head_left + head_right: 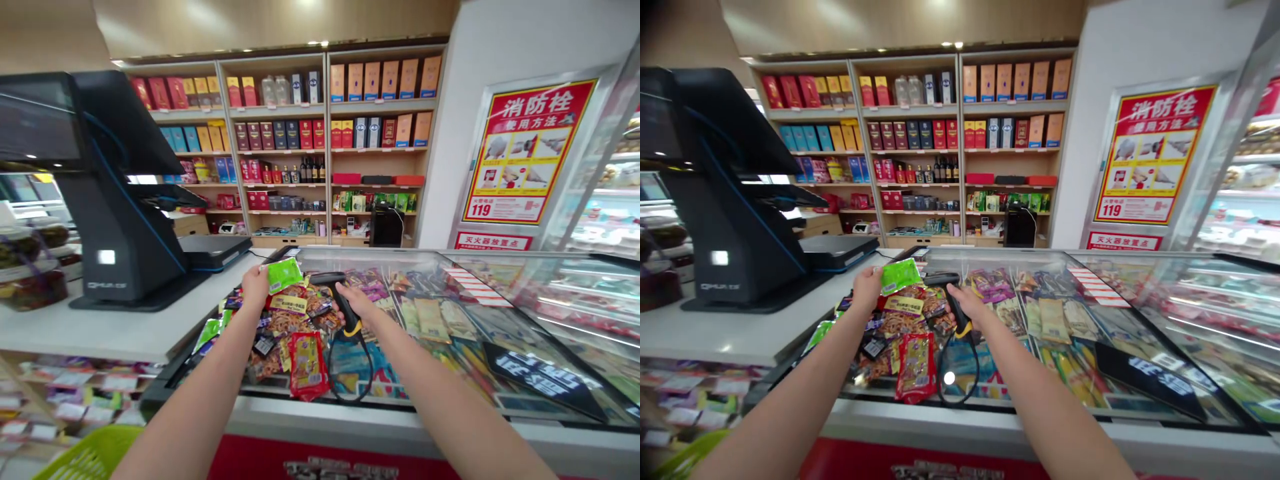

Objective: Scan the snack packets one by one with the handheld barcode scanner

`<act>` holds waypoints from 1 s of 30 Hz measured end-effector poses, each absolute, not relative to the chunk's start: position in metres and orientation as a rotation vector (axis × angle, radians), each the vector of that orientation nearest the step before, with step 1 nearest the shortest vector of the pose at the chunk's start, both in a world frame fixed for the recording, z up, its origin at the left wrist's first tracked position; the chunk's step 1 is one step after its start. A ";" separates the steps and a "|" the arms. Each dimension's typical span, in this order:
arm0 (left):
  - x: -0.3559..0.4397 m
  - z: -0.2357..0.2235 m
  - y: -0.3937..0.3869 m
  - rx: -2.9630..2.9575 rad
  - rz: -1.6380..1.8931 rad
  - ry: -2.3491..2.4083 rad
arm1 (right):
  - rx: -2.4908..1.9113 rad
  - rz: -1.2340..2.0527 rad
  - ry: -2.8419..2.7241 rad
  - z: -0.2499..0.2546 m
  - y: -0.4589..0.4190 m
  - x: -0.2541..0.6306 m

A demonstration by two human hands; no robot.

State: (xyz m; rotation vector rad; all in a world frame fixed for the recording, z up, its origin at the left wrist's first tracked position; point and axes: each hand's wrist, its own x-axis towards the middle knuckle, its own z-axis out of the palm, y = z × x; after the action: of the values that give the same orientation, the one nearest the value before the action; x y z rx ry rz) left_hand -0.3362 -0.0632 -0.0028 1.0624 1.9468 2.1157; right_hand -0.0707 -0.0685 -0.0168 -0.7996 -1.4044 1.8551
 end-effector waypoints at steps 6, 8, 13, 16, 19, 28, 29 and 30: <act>-0.355 -0.005 -0.090 1.424 1.494 2.497 | -0.746 1.946 -1.396 -0.035 -0.068 -0.101; -0.352 -0.002 -0.093 1.506 1.286 2.589 | -0.753 1.941 -1.363 -0.039 -0.067 -0.097; -0.317 0.010 -0.115 1.786 1.118 2.751 | -0.821 1.886 -1.228 -0.036 -0.065 -0.077; -0.274 -0.003 -0.149 2.274 0.973 2.502 | -0.866 1.810 -1.194 -0.029 -0.061 -0.060; -0.237 -0.036 -0.187 2.629 0.663 2.065 | -0.910 1.734 -1.237 -0.026 -0.054 -0.036; -0.254 -0.075 -0.192 2.650 0.436 1.960 | -0.992 1.478 -1.294 -0.042 -0.042 0.040; -0.253 -0.072 -0.188 2.647 0.460 1.941 | -0.975 1.472 -1.261 -0.044 -0.041 0.044; -0.248 -0.069 -0.186 2.653 0.493 1.905 | -0.944 1.468 -1.220 -0.046 -0.039 0.045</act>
State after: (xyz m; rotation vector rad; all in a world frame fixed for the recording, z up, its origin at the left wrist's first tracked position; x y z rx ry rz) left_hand -0.2477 -0.1864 -0.0694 2.6526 1.9055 0.4925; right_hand 0.0453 -0.0393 -0.0459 -0.9438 -1.2200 1.4678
